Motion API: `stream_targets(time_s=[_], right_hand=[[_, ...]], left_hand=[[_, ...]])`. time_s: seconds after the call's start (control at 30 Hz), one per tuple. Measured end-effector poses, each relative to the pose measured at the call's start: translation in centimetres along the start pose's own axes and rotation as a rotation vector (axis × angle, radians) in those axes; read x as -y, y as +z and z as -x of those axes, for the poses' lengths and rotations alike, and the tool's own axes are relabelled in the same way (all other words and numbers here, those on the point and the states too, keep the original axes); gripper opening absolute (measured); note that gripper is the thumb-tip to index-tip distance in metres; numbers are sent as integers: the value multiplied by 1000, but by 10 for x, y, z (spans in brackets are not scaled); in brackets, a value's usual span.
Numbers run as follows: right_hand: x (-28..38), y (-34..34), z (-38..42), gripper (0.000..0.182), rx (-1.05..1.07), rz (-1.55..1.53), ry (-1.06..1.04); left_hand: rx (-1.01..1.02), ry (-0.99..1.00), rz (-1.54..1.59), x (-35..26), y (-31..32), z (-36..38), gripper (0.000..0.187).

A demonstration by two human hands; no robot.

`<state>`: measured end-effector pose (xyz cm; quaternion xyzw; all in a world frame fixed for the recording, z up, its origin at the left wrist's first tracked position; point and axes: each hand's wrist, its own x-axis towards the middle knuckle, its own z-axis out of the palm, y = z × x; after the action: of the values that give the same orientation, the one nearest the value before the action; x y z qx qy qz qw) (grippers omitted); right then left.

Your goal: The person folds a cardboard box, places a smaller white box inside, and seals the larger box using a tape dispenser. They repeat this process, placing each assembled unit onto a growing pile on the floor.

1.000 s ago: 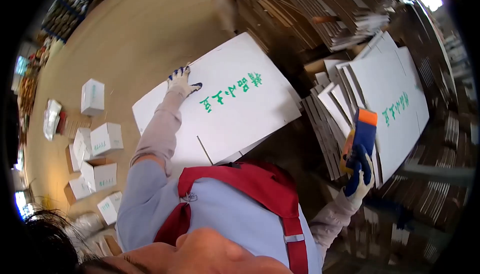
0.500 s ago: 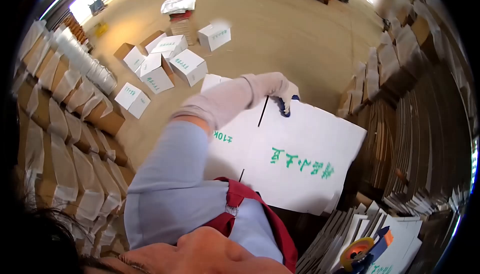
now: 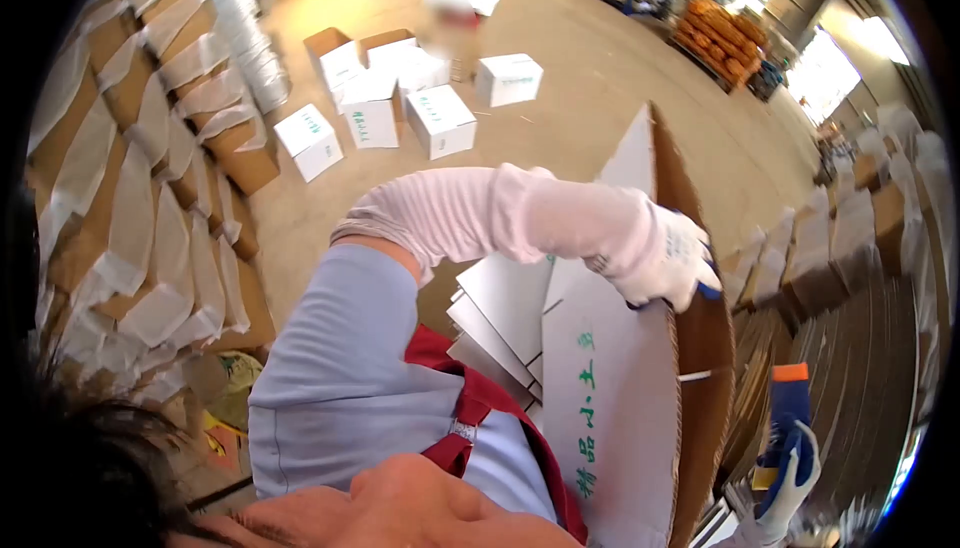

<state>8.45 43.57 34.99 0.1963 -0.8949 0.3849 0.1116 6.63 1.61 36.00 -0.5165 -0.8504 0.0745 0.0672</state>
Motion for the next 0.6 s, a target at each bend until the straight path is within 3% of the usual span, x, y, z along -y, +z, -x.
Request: stream_targets(time_s=[0.03, 0.07, 0.1, 0.17, 0.23, 0.27, 0.33, 0.4, 0.43, 0.47, 0.53, 0.6], right_hand=[[17, 11, -9, 34, 114, -141, 119], [21, 19, -21, 34, 231, -31, -102], [27, 30, -31, 34, 261, -52, -130], [42, 45, -33, 36, 333, 235, -249], [55, 63, -28, 36, 349, 495, -310], [52, 80, -27, 36, 341, 607, -320], [27, 95, -35, 37, 229, 595, -374], [38, 104, -49, 36, 337, 283, -127], [46, 109, -52, 35, 282, 301, -201], [40, 111, -60, 33, 299, 236, -219], [20, 116, -78, 31, 284, 67, -200], [3, 110, -91, 30, 264, -60, -44]], left_hand=[[38, -27, 0, 1, 1, -7, 22], [16, -83, 70, -4, -11, -2, 22], [9, -101, 40, -5, -13, -1, 22], [6, -115, 22, 5, 4, -15, 22], [-172, -29, -53, 22, 56, -26, 24], [-166, -83, -83, 27, 58, -19, 28], [-120, -107, -62, 23, 50, -11, 37], [-43, -187, 69, 7, 31, -13, 41], [34, -259, 197, -2, 23, -14, 45], [-120, -174, 316, -16, 24, -21, 53], [-129, -240, 197, -62, 10, -30, 53], [-63, -327, 115, -75, 9, -36, 49]])
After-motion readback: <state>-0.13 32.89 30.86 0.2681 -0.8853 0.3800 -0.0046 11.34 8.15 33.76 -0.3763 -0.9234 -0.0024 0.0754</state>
